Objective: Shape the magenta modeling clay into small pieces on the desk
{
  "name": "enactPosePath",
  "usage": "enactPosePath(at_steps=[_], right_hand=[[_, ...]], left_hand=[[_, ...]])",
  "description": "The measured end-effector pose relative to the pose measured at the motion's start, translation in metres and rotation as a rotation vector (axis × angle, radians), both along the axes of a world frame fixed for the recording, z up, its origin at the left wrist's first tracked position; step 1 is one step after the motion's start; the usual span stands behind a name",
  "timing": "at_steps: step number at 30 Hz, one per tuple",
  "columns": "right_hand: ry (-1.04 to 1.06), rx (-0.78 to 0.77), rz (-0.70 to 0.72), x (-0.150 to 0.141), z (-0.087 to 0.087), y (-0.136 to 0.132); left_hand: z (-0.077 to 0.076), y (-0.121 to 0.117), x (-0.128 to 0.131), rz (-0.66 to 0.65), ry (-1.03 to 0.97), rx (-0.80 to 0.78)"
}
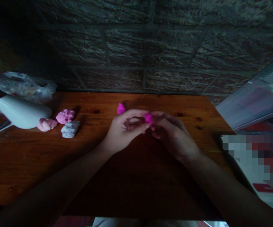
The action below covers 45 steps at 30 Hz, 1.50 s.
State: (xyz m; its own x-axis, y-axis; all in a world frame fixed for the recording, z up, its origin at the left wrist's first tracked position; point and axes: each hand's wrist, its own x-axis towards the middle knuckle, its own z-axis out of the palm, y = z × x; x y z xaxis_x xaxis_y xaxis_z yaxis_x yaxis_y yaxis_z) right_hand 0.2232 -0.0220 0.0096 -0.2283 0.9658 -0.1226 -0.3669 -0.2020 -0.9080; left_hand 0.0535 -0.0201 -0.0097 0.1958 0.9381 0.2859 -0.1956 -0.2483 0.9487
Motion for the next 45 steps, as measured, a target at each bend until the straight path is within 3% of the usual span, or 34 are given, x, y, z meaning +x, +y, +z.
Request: enactPosePath(at_steps=[15,20,24,34,41,45], right_hand=[[-0.021,0.011,-0.035,0.002,0.001,0.000],[-0.008,-0.061,0.086,0.000,0.004,-0.001],[-0.015,-0.030,0.109,0.001,0.003,-0.001],[-0.046,0.024,-0.068,0.009,0.005,0.004],[-0.084,0.081,0.006,0.009,0.007,0.002],[-0.069,0.099,0.051,0.009,0.008,0.001]], left_hand=[[0.000,0.001,-0.001,0.042,0.007,0.024],[0.002,0.000,-0.003,0.089,0.041,0.040],[0.003,0.000,-0.004,0.093,0.055,0.041],[0.009,-0.002,-0.001,0.005,0.011,-0.055],[0.010,0.001,-0.004,-0.096,-0.150,-0.265],[0.009,0.000,-0.005,-0.169,-0.148,-0.272]])
